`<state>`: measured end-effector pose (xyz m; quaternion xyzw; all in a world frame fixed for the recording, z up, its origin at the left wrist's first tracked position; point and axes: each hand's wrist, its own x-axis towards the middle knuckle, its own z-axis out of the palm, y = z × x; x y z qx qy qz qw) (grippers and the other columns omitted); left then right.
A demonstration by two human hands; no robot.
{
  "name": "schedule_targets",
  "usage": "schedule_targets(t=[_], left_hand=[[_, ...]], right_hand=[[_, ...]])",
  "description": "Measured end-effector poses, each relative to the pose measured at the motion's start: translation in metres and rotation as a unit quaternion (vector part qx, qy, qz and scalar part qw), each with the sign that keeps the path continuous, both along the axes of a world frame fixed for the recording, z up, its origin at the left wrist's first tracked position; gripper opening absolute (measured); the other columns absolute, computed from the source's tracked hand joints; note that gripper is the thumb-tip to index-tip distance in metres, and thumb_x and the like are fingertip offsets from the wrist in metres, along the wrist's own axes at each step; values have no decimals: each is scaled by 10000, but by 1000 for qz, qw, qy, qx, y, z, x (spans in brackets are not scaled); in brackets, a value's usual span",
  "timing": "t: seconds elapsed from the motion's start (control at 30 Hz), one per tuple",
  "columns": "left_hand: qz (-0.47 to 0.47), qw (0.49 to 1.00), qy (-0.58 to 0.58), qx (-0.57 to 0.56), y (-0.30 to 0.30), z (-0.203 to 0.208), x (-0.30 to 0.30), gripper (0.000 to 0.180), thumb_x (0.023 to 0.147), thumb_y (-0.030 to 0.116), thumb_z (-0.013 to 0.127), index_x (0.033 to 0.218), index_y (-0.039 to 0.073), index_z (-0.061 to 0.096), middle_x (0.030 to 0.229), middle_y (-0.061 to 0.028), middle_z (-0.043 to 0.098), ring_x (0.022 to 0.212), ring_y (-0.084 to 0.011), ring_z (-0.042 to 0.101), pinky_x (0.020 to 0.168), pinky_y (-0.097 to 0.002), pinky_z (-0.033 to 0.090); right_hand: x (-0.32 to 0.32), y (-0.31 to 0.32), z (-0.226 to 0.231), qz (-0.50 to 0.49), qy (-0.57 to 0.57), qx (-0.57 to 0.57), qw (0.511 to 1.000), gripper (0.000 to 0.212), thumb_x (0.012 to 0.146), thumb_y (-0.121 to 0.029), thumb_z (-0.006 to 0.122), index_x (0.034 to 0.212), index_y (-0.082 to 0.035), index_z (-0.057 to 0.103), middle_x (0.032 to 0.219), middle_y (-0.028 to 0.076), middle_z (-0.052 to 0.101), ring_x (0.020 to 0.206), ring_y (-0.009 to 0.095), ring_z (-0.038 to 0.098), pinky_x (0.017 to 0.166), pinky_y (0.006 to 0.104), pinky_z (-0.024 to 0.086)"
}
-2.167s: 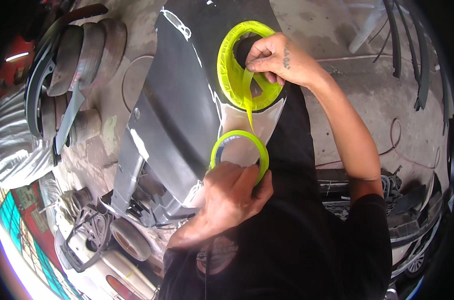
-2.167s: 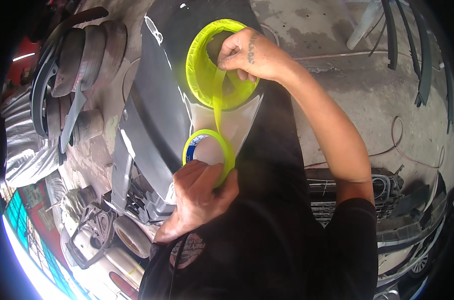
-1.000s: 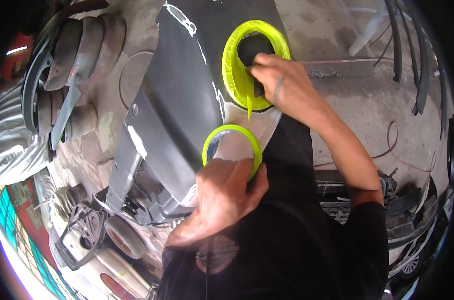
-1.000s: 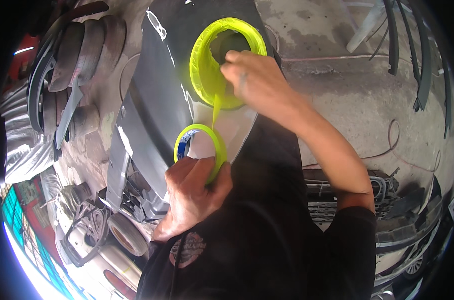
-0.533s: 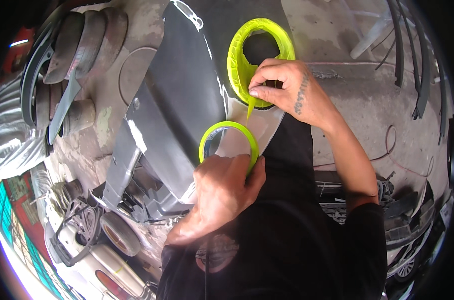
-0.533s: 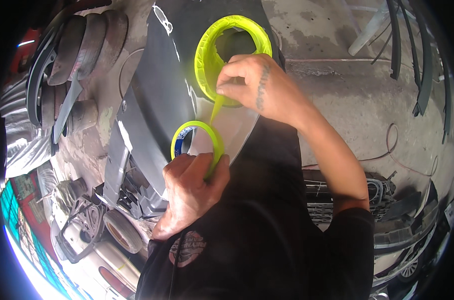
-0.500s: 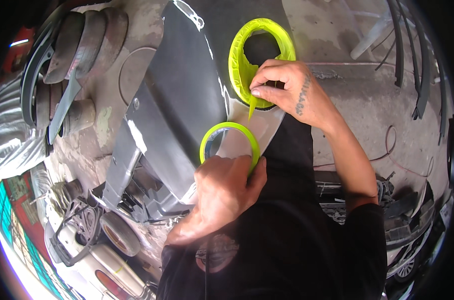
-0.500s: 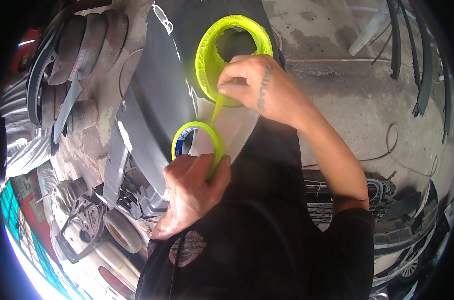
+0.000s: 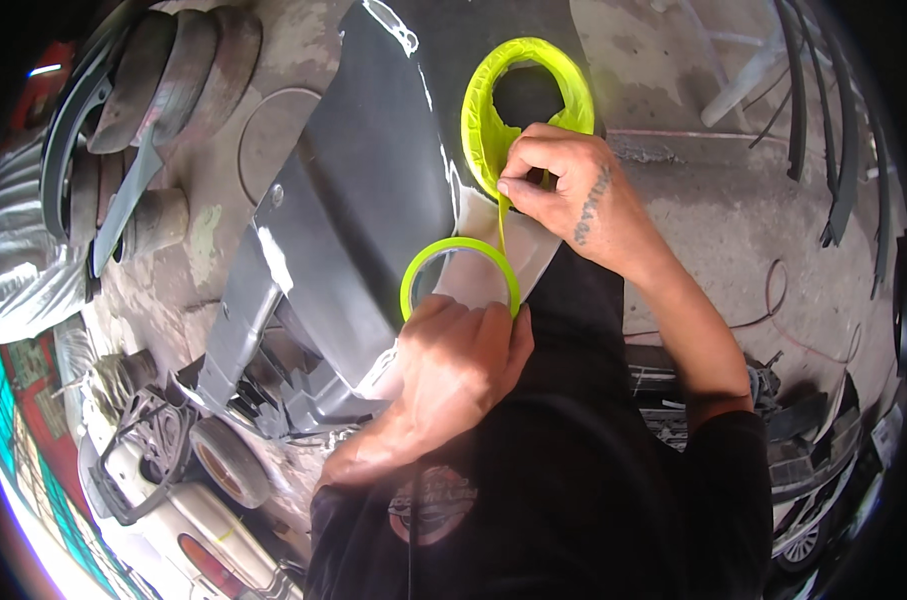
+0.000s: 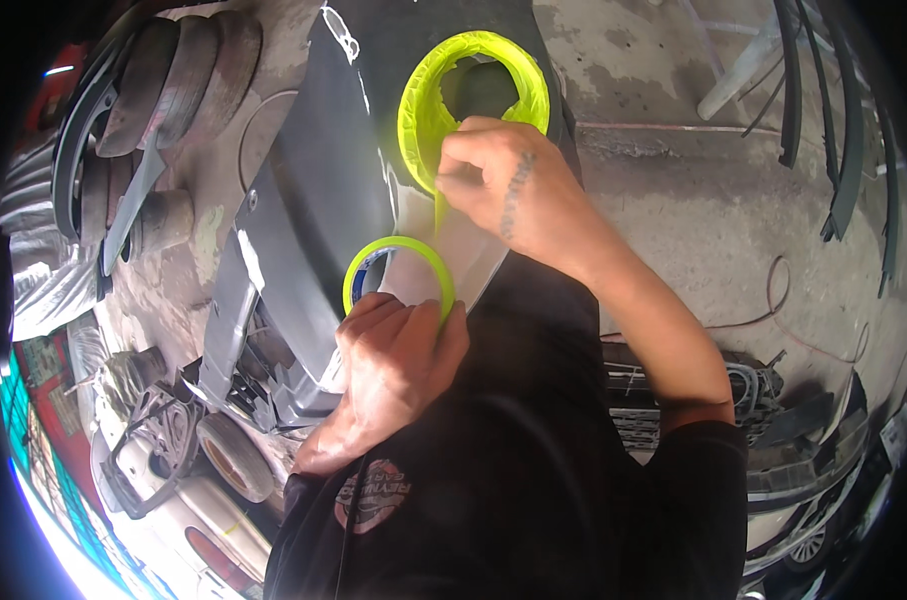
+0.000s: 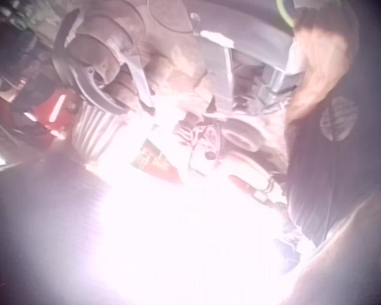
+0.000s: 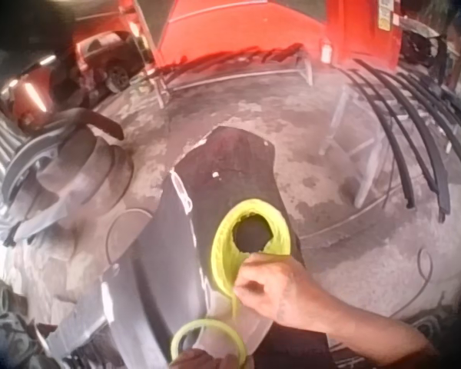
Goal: The person applies bright green masking tape around the circular opening of a dark grey car bumper. They carefully wrap the tape along the edge, smooth it down, and then flip the bumper over to continue taping the perimeter of the opening on the other side.
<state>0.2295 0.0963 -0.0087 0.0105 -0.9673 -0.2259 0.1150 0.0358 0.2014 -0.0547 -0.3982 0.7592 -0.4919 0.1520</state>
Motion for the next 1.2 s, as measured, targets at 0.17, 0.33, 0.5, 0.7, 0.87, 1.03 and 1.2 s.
schedule_targets(t=[0.17,0.33,0.5,0.7,0.87,1.03,1.2], left_hand=[[-50,996,42,-53,1,-18,6,253,796,72,849,718,95,609,591,-50,534,530,-266,579,572,-426,484],[-133,990,47,-24,13,-32,23,242,812,102,843,770,69,606,646,-58,513,562,-215,555,584,-384,458],[-61,993,87,45,-8,-10,8,263,789,88,911,883,17,676,717,-69,620,664,-277,617,741,-428,536],[-89,991,81,64,-1,0,-3,370,750,113,938,1029,-22,737,926,-116,724,863,-312,697,875,-476,575],[-152,984,72,59,1,4,-22,446,688,70,923,1080,-53,750,1110,-190,723,1075,-420,708,931,-501,612],[-193,960,35,-202,-30,34,-90,297,874,44,700,1151,-56,738,1127,-238,747,1251,-384,693,1235,-640,368],[-288,901,-49,-320,-42,-2,-153,205,849,17,688,1041,-22,747,1029,-184,781,1160,-384,713,1184,-545,447]], right_hand=[[6,-3,-3,-24,-8,-5,1000,97,879,-76,738,894,5,687,897,121,673,794,365,660,727,454,518],[3,-5,-9,-12,10,-8,1000,91,891,-67,738,905,12,695,892,126,679,798,349,671,732,437,526],[-5,19,-7,-2,-33,-65,997,70,938,11,757,988,55,736,956,119,742,815,211,699,712,329,535],[57,69,15,1,-146,-140,979,316,939,-198,787,1067,88,742,923,119,766,831,173,714,752,325,561],[91,80,3,-139,-239,-180,944,343,930,-64,830,1245,44,746,1026,115,815,934,137,760,815,308,590],[72,100,24,-175,-189,-60,964,274,970,-41,781,1227,48,741,891,89,786,744,105,706,675,272,542],[81,98,3,-175,-126,-70,974,306,925,-113,828,1195,12,752,802,159,738,614,250,703,599,354,529]])
